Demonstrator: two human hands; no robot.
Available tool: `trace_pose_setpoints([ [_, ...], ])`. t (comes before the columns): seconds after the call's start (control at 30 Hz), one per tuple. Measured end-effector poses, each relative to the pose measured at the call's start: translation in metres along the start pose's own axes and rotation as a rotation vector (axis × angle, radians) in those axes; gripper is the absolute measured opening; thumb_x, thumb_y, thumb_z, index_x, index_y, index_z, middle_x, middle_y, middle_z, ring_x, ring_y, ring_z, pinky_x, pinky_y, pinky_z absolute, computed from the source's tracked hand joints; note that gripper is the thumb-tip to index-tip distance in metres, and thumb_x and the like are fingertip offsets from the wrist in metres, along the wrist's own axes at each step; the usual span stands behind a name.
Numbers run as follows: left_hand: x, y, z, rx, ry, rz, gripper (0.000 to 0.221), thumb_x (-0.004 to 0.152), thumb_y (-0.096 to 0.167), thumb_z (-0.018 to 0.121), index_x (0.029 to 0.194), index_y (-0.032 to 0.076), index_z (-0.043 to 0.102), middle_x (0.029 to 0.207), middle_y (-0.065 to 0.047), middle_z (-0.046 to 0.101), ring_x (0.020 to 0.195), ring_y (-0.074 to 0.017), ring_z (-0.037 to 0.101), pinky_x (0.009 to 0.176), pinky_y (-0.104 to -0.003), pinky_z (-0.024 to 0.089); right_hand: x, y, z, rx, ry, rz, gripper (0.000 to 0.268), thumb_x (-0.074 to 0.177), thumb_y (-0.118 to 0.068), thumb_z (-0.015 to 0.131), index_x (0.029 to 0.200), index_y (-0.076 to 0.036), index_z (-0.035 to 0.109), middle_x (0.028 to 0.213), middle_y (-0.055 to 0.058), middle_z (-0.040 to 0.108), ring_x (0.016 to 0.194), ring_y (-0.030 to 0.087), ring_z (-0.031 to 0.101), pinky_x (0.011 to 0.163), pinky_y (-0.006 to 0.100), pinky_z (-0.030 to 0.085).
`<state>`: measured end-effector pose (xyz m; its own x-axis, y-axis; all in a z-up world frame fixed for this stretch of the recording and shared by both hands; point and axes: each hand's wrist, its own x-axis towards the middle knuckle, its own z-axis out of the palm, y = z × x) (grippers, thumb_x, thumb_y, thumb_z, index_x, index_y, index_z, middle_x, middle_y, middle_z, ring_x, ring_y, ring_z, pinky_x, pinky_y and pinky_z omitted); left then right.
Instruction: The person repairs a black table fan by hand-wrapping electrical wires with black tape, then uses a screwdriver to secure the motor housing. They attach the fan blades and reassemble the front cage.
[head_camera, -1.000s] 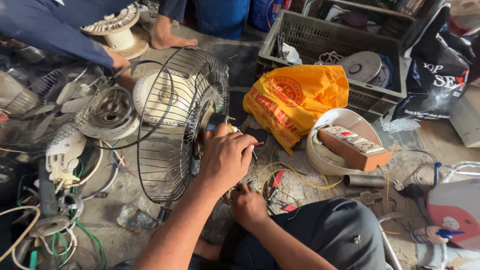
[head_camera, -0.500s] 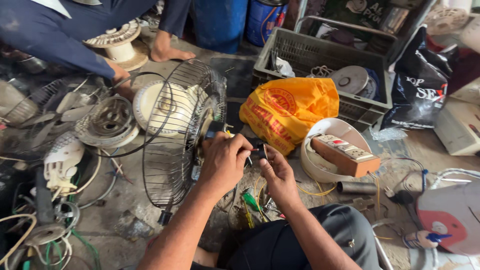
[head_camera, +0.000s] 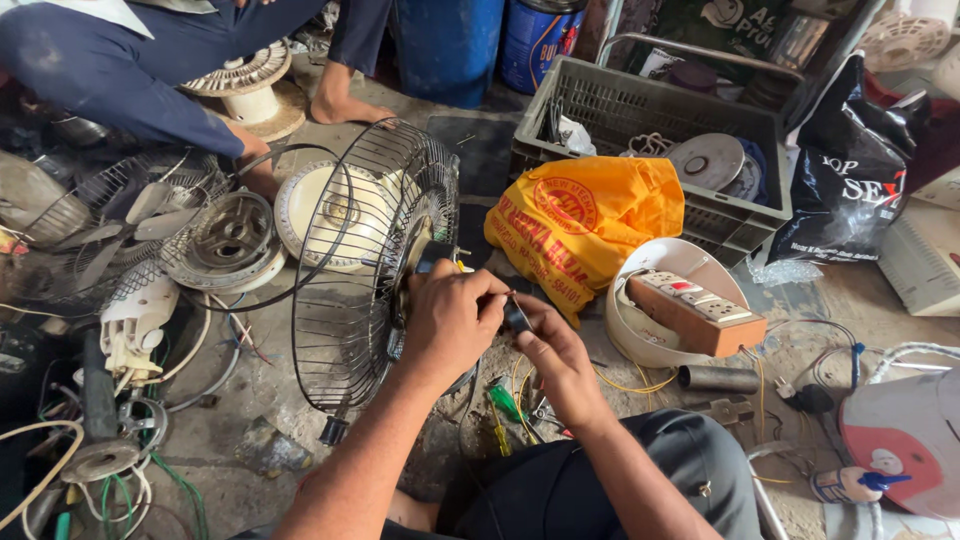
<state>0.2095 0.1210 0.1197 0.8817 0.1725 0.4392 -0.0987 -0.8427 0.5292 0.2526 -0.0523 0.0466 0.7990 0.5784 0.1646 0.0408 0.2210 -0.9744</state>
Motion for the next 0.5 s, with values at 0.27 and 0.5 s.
trace_pose_setpoints([
  [0.27,-0.006,-0.014,0.015,0.16,0.002,0.19,0.017,0.08,0.008,0.072,0.096,0.012,0.074,0.097,-0.003,0.079,0.099,-0.0237,0.062,0.092,-0.048,0.034,0.017,-0.027,-0.003,0.663,0.005,0.132,0.045,0.085,-0.005,0.049,0.129,0.003,0.054,0.13,0.01,0.066,0.124,0.025,0.057,0.108,0.043,0.042],
  [0.5,-0.007,-0.014,0.013,0.032,-0.019,0.049,0.008,0.09,0.018,0.074,0.088,0.013,0.069,0.088,-0.002,0.077,0.096,-0.0248,0.06,0.093,-0.048,0.035,0.036,-0.017,0.005,-0.478,0.136,-0.046,0.027,0.097,-0.008,0.06,0.123,-0.002,0.063,0.115,0.015,0.065,0.105,0.028,0.065,0.093,0.039,0.053],
])
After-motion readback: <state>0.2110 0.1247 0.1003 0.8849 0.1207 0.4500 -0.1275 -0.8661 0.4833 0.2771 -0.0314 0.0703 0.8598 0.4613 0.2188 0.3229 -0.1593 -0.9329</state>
